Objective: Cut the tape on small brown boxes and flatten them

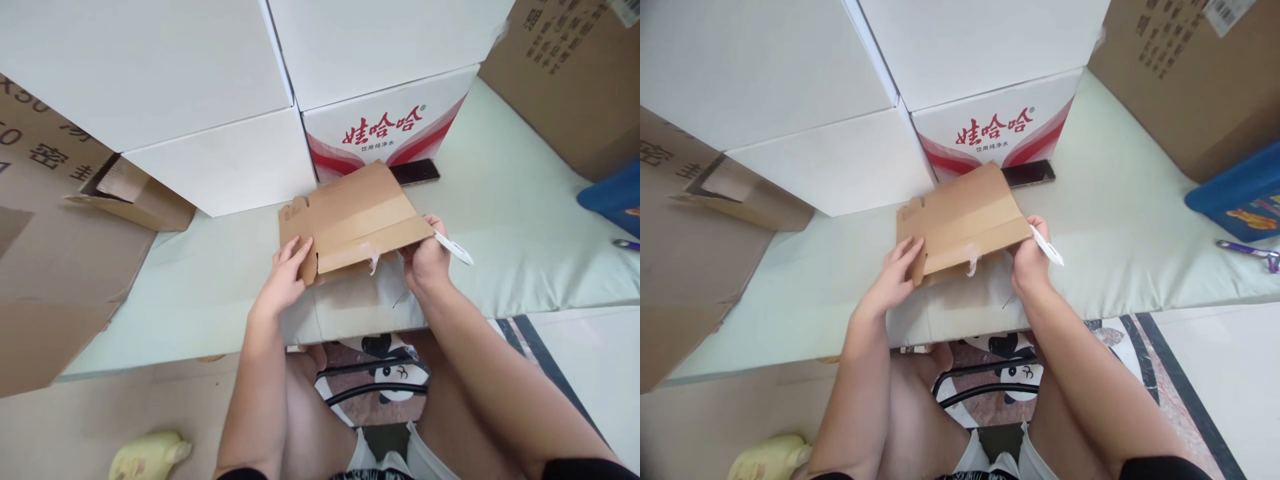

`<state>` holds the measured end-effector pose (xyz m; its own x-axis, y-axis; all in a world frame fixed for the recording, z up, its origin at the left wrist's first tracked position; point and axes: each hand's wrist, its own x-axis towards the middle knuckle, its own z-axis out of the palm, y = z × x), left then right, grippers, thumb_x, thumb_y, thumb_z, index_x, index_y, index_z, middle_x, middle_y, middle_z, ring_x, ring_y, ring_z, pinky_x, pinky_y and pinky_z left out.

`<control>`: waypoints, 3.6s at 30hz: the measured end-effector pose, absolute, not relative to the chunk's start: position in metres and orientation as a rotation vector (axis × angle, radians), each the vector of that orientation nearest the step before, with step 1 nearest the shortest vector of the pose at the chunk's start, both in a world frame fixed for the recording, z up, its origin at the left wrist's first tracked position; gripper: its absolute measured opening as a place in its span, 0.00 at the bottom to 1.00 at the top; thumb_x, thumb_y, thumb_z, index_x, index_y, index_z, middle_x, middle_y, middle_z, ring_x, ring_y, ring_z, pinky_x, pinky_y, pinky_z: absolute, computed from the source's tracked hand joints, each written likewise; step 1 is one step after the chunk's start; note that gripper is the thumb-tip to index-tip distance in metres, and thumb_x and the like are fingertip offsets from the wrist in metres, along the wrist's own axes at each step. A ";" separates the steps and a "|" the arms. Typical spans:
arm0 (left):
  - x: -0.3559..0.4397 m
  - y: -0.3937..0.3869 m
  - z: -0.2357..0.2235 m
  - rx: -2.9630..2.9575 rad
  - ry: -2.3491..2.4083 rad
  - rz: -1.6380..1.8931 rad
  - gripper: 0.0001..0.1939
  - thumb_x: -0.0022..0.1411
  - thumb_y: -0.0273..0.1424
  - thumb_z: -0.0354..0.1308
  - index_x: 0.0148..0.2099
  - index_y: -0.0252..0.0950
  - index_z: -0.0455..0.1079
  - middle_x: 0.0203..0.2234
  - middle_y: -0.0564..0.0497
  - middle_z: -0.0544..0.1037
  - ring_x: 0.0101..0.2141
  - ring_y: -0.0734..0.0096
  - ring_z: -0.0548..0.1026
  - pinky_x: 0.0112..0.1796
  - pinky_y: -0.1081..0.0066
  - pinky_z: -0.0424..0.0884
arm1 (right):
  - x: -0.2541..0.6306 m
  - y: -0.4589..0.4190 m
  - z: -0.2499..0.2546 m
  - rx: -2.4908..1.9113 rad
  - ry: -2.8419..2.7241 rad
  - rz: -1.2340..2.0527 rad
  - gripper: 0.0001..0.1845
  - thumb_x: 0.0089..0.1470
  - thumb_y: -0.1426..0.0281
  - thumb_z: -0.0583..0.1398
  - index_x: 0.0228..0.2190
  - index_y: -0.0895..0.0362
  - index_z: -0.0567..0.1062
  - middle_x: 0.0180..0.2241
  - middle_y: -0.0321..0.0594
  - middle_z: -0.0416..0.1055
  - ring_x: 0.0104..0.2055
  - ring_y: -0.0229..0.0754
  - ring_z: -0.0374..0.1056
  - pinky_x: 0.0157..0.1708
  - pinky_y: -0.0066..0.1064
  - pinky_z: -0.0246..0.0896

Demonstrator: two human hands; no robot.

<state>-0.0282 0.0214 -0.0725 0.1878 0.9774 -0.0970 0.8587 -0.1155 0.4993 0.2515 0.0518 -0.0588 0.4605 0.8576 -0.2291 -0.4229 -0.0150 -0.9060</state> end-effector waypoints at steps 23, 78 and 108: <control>-0.030 0.019 -0.073 2.003 1.680 0.419 0.47 0.54 0.16 0.56 0.75 0.47 0.61 0.74 0.41 0.58 0.73 0.36 0.56 0.71 0.34 0.53 | 0.252 0.052 -0.061 -1.208 -0.472 1.053 0.16 0.43 0.62 0.61 0.34 0.49 0.62 0.26 0.27 0.61 0.27 0.36 0.61 0.26 0.27 0.57; -0.019 0.018 -0.070 2.019 1.741 0.491 0.49 0.51 0.15 0.55 0.75 0.38 0.51 0.72 0.35 0.54 0.74 0.39 0.52 0.71 0.39 0.57 | 0.250 0.051 -0.057 -1.214 -0.473 1.120 0.19 0.37 0.61 0.61 0.34 0.49 0.62 0.24 0.26 0.62 0.26 0.36 0.60 0.25 0.29 0.52; -0.018 0.018 -0.070 2.031 1.728 0.538 0.48 0.52 0.16 0.56 0.74 0.40 0.52 0.71 0.36 0.55 0.74 0.41 0.53 0.71 0.38 0.56 | 0.250 0.049 -0.061 -1.201 -0.531 1.105 0.20 0.45 0.58 0.65 0.34 0.49 0.61 0.26 0.27 0.60 0.27 0.36 0.59 0.26 0.29 0.51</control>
<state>-0.0181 0.0178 -0.0705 0.1536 0.9879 0.0225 0.8263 -0.1409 0.5454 0.2496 0.0489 -0.0605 0.4161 0.8848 -0.2096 -0.3893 -0.0350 -0.9204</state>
